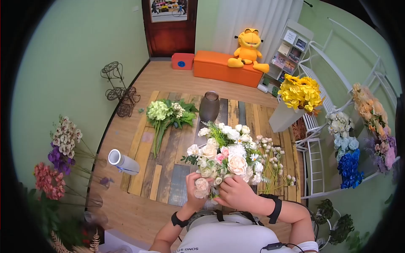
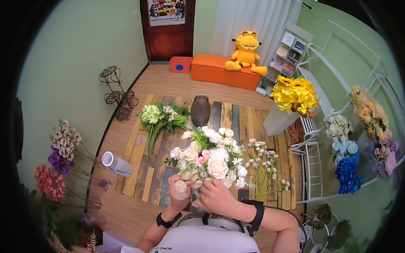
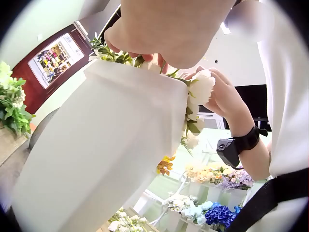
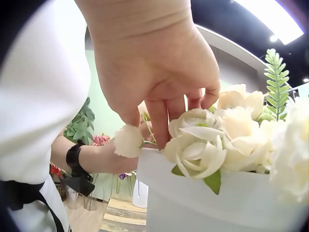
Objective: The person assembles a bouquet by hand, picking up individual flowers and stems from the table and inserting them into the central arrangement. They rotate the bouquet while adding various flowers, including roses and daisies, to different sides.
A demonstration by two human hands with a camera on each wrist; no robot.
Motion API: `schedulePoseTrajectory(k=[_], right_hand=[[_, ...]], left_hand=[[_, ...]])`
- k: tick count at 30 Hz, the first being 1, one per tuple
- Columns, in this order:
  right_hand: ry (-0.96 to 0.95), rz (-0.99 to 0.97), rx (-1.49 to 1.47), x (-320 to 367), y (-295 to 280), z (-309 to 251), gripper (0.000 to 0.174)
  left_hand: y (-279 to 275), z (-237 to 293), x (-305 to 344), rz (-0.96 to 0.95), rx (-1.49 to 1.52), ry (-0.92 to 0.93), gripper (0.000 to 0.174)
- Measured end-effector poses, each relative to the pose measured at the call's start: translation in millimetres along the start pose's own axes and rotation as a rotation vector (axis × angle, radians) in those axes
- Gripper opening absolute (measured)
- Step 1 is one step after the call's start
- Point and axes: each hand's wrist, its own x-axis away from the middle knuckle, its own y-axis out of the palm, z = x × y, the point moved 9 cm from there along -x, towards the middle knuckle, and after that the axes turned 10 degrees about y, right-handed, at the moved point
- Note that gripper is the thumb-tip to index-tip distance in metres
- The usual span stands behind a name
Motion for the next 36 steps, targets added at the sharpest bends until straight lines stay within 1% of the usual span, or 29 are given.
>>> schedulePoseTrajectory(k=[2, 3, 5, 6, 8, 9, 11, 12, 13, 14, 15, 17, 18, 20, 21, 23, 24, 26, 27, 30, 32, 36], right_hand=[[-0.033, 0.033, 0.027, 1, 2, -4, 0.023], [-0.025, 0.010, 0.017, 3, 7, -15, 0.023], [-0.040, -0.019, 0.012, 0, 18, -14, 0.021], [-0.039, -0.009, 0.016, -4, 18, -15, 0.021], [0.047, -0.126, -0.068, -6, 25, -10, 0.019], [0.049, -0.126, -0.063, -7, 25, -9, 0.019], [0.086, -0.276, -0.048, -7, 40, -4, 0.015], [0.087, -0.276, -0.046, -9, 42, -2, 0.015], [0.111, -0.351, -0.020, -9, 50, 2, 0.014], [0.135, -0.425, 0.007, -9, 58, 7, 0.013], [0.137, -0.426, 0.011, -12, 60, 10, 0.013], [0.136, -0.616, 0.076, -10, 77, 13, 0.011], [0.139, -0.613, 0.079, -15, 76, 13, 0.011], [0.105, -0.736, 0.066, -17, 80, 10, 0.010], [0.107, -0.735, 0.067, -21, 80, 10, 0.010], [0.113, -0.793, 0.096, -24, 85, 12, 0.010], [0.113, -0.793, 0.096, -25, 86, 14, 0.010], [0.087, -0.881, 0.086, -23, 95, 14, 0.012], [0.086, -0.879, 0.085, -25, 96, 15, 0.012], [0.097, -0.933, 0.010, -23, 101, 17, 0.015], [0.065, -1.014, -0.055, -19, 106, 15, 0.016], [0.078, -1.005, -0.059, -17, 103, 16, 0.015]], left_hand=[[1, -1, -4, 0.012, 0.026, -0.014, 0.018], [-4, 0, 5, 0.004, 0.037, -0.037, 0.018], [6, 0, 3, -0.071, 0.002, 0.073, 0.018], [3, 0, -2, -0.072, -0.001, 0.083, 0.018], [-8, 9, -10, 0.005, -0.025, 0.098, 0.019], [-8, 8, -11, 0.007, -0.022, 0.100, 0.019], [-5, 8, -11, -0.028, -0.084, 0.156, 0.019], [-5, 6, -12, -0.027, -0.082, 0.157, 0.019], [-4, 3, -13, -0.048, -0.044, 0.133, 0.020], [-1, -1, -13, -0.070, -0.006, 0.110, 0.025], [0, -2, -13, -0.068, -0.002, 0.111, 0.025], [2, -8, -12, -0.070, 0.052, 0.083, 0.023], [4, -11, -12, -0.069, 0.053, 0.088, 0.023], [8, -20, -7, -0.067, 0.129, 0.054, 0.023], [10, -24, -5, -0.068, 0.130, 0.057, 0.023], [14, -32, -1, -0.076, 0.094, 0.041, 0.018], [12, -29, -4, -0.076, 0.094, 0.041, 0.018], [10, -20, -10, -0.091, 0.163, 0.062, 0.012], [10, -20, -10, -0.091, 0.161, 0.063, 0.012], [11, -24, -7, -0.057, 0.188, 0.028, 0.009], [13, -26, -6, -0.066, 0.199, 0.026, 0.010], [11, -25, -7, -0.034, 0.186, 0.020, 0.009]])
